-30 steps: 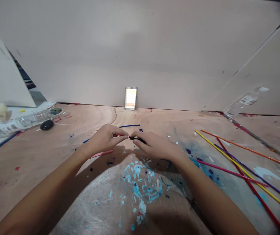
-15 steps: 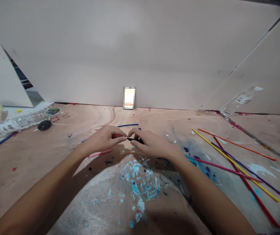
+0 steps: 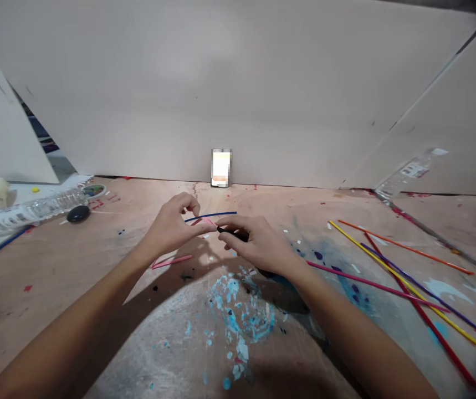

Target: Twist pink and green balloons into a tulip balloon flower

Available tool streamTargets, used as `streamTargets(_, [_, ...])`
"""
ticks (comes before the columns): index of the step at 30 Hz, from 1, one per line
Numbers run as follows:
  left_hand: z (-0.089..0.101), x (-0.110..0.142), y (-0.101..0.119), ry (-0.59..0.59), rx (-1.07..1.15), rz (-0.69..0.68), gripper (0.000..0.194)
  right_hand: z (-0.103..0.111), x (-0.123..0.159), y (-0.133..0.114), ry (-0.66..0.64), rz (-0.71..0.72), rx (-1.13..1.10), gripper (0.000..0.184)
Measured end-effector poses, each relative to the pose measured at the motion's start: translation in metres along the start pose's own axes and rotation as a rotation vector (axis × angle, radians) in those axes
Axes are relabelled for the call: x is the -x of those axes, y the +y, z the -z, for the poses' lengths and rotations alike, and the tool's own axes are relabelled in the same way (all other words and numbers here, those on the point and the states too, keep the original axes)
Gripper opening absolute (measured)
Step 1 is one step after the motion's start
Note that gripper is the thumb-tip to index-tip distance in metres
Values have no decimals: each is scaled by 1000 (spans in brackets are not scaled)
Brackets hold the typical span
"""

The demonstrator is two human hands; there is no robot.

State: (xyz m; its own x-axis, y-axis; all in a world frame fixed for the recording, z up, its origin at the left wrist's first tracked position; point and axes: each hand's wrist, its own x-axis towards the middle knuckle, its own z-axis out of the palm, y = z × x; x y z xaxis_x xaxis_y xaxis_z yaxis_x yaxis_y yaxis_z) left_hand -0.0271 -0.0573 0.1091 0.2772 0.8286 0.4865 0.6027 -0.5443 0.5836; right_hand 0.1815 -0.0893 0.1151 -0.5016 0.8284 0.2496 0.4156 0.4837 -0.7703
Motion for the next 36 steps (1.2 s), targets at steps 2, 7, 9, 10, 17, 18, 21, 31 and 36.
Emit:
streamTargets(2, [1, 3, 7, 85, -54, -84, 35, 0, 1, -2, 36, -31, -22, 29])
streamTargets(7, [6, 7, 36, 127, -19, -163, 18, 2, 1, -17, 140, -43, -220, 22])
streamTargets(9, [12, 3, 50, 207, -7, -168, 16, -1, -4, -28, 195, -15, -373, 21])
streamTargets(10, [16, 0, 56, 261, -13, -176, 15, -4, -9, -34, 238, 11, -447, 21])
streamTargets(17, [41, -5, 70, 394, -80, -266, 10, -49, -33, -64, 576, 178, -717, 25])
streamTargets(18, [43, 0, 69, 409, -83, -276, 9, -54, -32, -66, 565, 196, -741, 26])
streamTargets(21, [51, 16, 66, 464, -155, -331, 14, -63, -24, -73, 494, 227, -787, 27])
streamTargets(31, [77, 35, 83, 531, -467, -528, 16, -63, -5, -90, 486, 249, -619, 28])
streamTargets(36, [85, 39, 86, 475, -512, -547, 12, -51, 5, -96, 538, 275, -422, 23])
